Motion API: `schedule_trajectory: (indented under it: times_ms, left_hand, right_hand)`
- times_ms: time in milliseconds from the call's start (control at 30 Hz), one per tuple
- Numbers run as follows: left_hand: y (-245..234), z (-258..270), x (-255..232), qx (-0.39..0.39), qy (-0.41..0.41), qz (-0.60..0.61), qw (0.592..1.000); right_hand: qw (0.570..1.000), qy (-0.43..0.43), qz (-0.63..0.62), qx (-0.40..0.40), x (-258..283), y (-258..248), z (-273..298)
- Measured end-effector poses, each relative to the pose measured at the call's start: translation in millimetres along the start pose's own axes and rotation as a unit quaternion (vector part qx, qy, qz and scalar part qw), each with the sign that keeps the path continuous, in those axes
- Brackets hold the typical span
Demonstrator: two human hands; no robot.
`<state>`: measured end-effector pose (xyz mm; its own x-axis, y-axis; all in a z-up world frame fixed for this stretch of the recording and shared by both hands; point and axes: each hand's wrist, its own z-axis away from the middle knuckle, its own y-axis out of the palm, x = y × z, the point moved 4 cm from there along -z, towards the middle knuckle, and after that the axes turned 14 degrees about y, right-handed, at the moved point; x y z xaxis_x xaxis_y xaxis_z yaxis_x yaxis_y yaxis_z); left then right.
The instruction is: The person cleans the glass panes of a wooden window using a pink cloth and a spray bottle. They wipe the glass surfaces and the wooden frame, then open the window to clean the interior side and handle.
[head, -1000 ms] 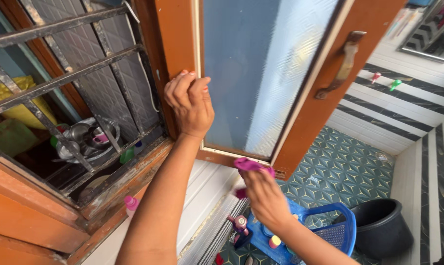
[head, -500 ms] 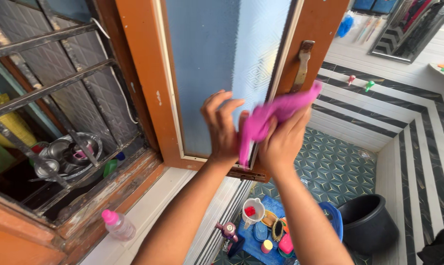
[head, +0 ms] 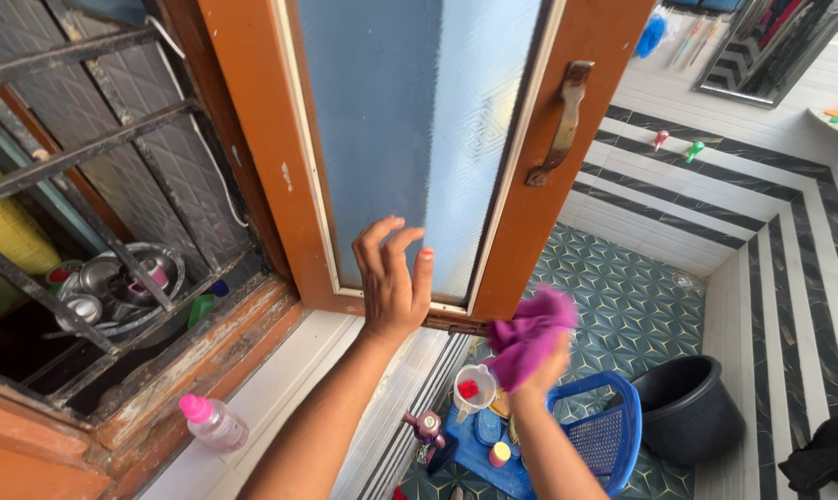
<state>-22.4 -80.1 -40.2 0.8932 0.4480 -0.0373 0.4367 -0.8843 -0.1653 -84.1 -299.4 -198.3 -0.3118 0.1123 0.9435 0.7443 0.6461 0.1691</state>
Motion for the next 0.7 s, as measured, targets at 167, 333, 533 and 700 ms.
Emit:
schedule_trajectory:
  times_ms: [167,333,533,700]
  left_hand:
    - [-7.5,-7.0,-4.0,0.027,0.016,-0.029,0.999]
    - [-5.8,-8.6,-5.3,0.025,0.008,-0.046,0.999]
    - [-7.8,-5.0,5.0,0.041,0.027,-0.046,0.998]
    - [-9.1,1.5,13.0,0.052,0.032,-0.035,0.998]
  right_hand:
    - [0.863,-0.456,0.216,-0.020,109.4,4.6,29.0]
    - [0.666,-0.554,0.433,0.249,88.6,58.7,52.7]
    - [0.562,-0.642,0.471,0.224,59.1,50.9,44.0]
    - [0.569,-0.659,0.453,0.190,65.1,26.1,31.7]
